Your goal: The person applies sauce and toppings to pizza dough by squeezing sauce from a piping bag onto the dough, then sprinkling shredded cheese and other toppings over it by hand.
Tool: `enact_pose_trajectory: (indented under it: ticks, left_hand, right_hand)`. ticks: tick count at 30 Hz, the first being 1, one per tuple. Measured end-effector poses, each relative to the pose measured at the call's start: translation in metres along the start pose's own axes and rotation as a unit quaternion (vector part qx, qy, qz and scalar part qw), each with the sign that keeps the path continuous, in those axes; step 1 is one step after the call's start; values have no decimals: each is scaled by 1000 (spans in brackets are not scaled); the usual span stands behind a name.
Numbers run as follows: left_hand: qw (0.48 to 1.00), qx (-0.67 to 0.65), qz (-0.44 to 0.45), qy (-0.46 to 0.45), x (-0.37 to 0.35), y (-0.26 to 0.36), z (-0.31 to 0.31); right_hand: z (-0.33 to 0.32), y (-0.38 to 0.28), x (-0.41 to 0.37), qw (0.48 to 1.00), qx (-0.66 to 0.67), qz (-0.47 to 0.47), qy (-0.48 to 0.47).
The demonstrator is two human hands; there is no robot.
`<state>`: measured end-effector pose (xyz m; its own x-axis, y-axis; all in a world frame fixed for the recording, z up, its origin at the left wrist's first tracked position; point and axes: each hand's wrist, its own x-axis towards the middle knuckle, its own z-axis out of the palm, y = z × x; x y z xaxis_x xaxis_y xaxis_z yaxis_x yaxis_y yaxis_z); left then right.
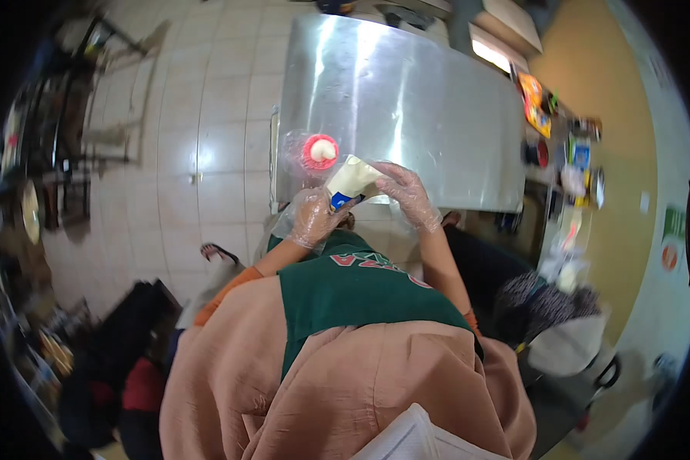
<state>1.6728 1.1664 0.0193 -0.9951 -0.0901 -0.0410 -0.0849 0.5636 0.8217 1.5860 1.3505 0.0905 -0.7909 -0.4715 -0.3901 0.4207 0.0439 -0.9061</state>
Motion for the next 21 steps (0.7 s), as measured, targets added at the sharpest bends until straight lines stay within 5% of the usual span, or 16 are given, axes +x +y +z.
enact_pose_trajectory:
  ticks: [4,7,11,12,13,17,21]
  left_hand:
    - [992,-37,83,-88,15,54,-43]
    - [969,-129,64,-203,19,75,-42]
    - [908,-196,90,-359,18,119,-40]
    - [901,-180,270,-287,25,81,-11]
    - [891,-159,264,-333,16,96,-11]
    - [779,-198,233,-547,-36,132,31]
    - [665,-168,199,-700,-96,154,69]
  right_hand:
    - [20,-28,-42,989,-115,-38,88]
    - [23,-30,-81,971,-143,-85,170]
    - [34,2,-133,884,-263,-167,347]
    - [45,9,-144,860,-289,-167,385]
    - [53,15,-165,833,-316,-160,425]
    - [96,39,-252,666,-382,-185,613]
    - [138,70,-326,630,-263,-180,709]
